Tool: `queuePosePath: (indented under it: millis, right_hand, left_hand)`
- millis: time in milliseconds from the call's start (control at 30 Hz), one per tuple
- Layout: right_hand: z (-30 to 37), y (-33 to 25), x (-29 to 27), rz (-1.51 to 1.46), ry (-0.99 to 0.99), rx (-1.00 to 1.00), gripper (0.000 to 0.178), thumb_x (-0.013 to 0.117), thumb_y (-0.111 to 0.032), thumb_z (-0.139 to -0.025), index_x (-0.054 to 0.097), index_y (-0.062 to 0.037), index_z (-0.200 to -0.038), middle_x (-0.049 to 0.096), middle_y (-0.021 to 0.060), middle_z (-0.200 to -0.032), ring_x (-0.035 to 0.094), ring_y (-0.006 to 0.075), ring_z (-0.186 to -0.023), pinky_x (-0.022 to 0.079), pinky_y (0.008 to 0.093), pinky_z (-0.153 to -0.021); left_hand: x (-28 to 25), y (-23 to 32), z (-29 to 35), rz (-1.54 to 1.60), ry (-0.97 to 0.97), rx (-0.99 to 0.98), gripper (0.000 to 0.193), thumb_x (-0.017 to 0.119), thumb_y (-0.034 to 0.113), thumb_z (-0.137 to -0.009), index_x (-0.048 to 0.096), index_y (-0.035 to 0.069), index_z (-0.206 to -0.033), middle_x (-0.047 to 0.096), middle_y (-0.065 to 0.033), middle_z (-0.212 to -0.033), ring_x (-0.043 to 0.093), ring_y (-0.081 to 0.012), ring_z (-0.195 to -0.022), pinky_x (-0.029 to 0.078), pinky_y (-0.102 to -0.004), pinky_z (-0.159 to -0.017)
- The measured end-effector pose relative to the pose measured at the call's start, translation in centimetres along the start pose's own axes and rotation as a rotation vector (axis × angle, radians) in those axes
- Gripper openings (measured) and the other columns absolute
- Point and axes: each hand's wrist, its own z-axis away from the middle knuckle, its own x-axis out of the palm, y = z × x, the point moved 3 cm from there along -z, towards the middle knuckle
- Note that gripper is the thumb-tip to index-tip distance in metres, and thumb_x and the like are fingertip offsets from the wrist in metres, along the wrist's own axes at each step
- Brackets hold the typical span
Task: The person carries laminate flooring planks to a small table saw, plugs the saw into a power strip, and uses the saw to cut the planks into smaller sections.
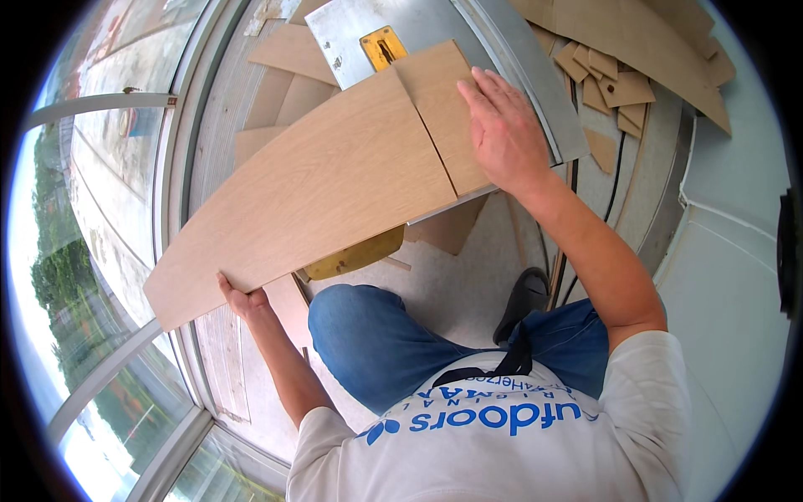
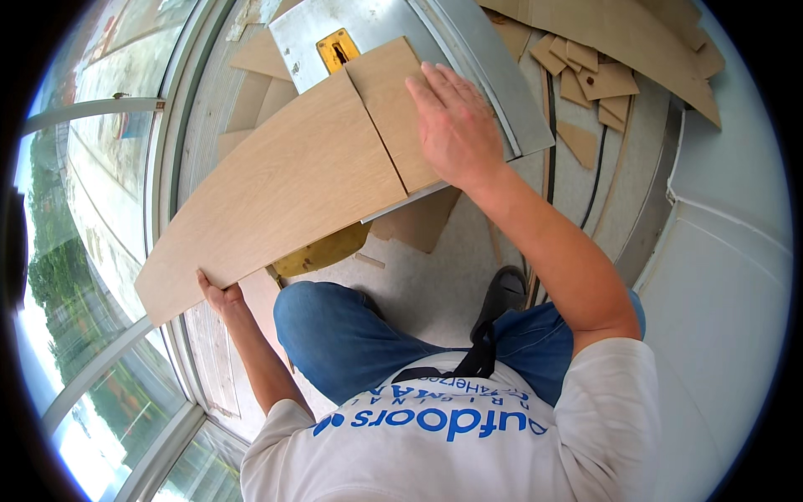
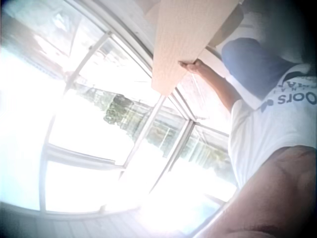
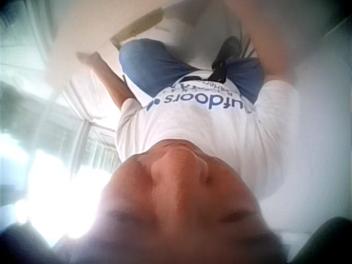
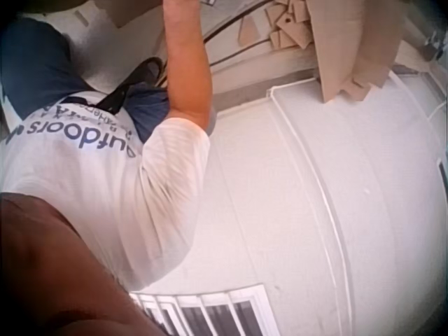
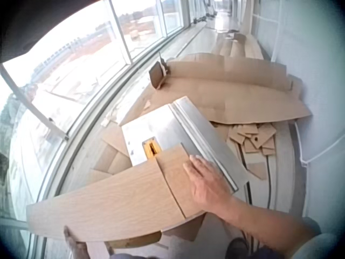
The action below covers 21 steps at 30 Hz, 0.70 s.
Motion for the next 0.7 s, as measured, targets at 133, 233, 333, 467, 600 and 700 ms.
queuePosePath:
  millis: [133,233,333,467,600,700]
  right_hand:
    - [-1.3,-0.7,0.2,-0.011,-0.046,-0.040,0.035,0.054,-0.009,-0.087,0.058,-0.0012,-0.121,0.056,0.0188,-0.128,0.049,0.0341,-0.122,0.039,0.0430,-0.104]
    - [-1.6,-2.6,0.4,-0.045,-0.089,-0.150,0.036,0.053,-0.009,-0.087,0.056,-0.0011,-0.122,0.054,0.0191,-0.129,0.048,0.0358,-0.123,0.038,0.0443,-0.104]
    - [-0.7,-2.4,0.3,0.007,-0.235,-0.197,0.037,0.050,-0.015,-0.090,0.053,-0.0005,-0.125,0.052,0.0216,-0.130,0.047,0.0381,-0.122,0.037,0.0462,-0.104]
    - [1.8,7.1,-3.3,0.112,-0.263,0.116,0.043,0.044,-0.021,-0.097,0.048,0.0050,-0.130,0.050,0.0256,-0.132,0.045,0.0396,-0.124,0.035,0.0437,-0.106]
    - [2.6,13.8,-4.5,0.204,-0.242,0.451,0.045,0.038,-0.032,-0.102,0.044,-0.0006,-0.134,0.051,0.0258,-0.131,0.050,0.0425,-0.118,0.042,0.0441,-0.098]
    - [1.9,15.2,-3.8,0.223,-0.198,0.431,0.047,0.038,-0.033,-0.101,0.044,0.0010,-0.133,0.051,0.0261,-0.131,0.050,0.0415,-0.119,0.042,0.0437,-0.099]
  left_hand:
    - [-0.3,-0.2,0.9,-0.058,0.017,0.033,0.046,0.049,0.034,-0.098,0.048,0.003,-0.132,0.054,-0.0139,-0.133,0.051,-0.0311,-0.122,0.045,-0.0467,-0.103]
    - [-3.0,1.5,1.5,0.046,0.025,-0.032,0.052,0.046,0.038,-0.098,0.044,0.003,-0.136,0.051,-0.0152,-0.136,0.049,-0.0336,-0.124,0.041,-0.0492,-0.105]
    - [-8.6,2.5,-0.6,0.193,-0.020,-0.030,0.057,0.044,0.040,-0.098,0.042,0.002,-0.139,0.046,-0.0164,-0.142,0.047,-0.0342,-0.126,0.037,-0.0488,-0.107]
    - [-7.6,3.5,-0.1,0.268,0.350,0.209,0.042,0.065,0.023,-0.091,0.054,-0.002,-0.123,0.061,-0.0125,-0.119,0.059,-0.0270,-0.109,0.049,-0.0423,-0.095]
    - [-14.7,6.3,1.6,0.372,0.545,0.245,0.037,0.067,0.021,-0.089,0.057,-0.002,-0.116,0.065,-0.0112,-0.112,0.062,-0.0260,-0.103,0.052,-0.0416,-0.090]
    - [-23.4,5.5,-0.2,0.426,0.643,0.212,0.034,0.069,0.015,-0.088,0.058,-0.003,-0.114,0.063,-0.0119,-0.115,0.062,-0.0270,-0.103,0.052,-0.0425,-0.090]
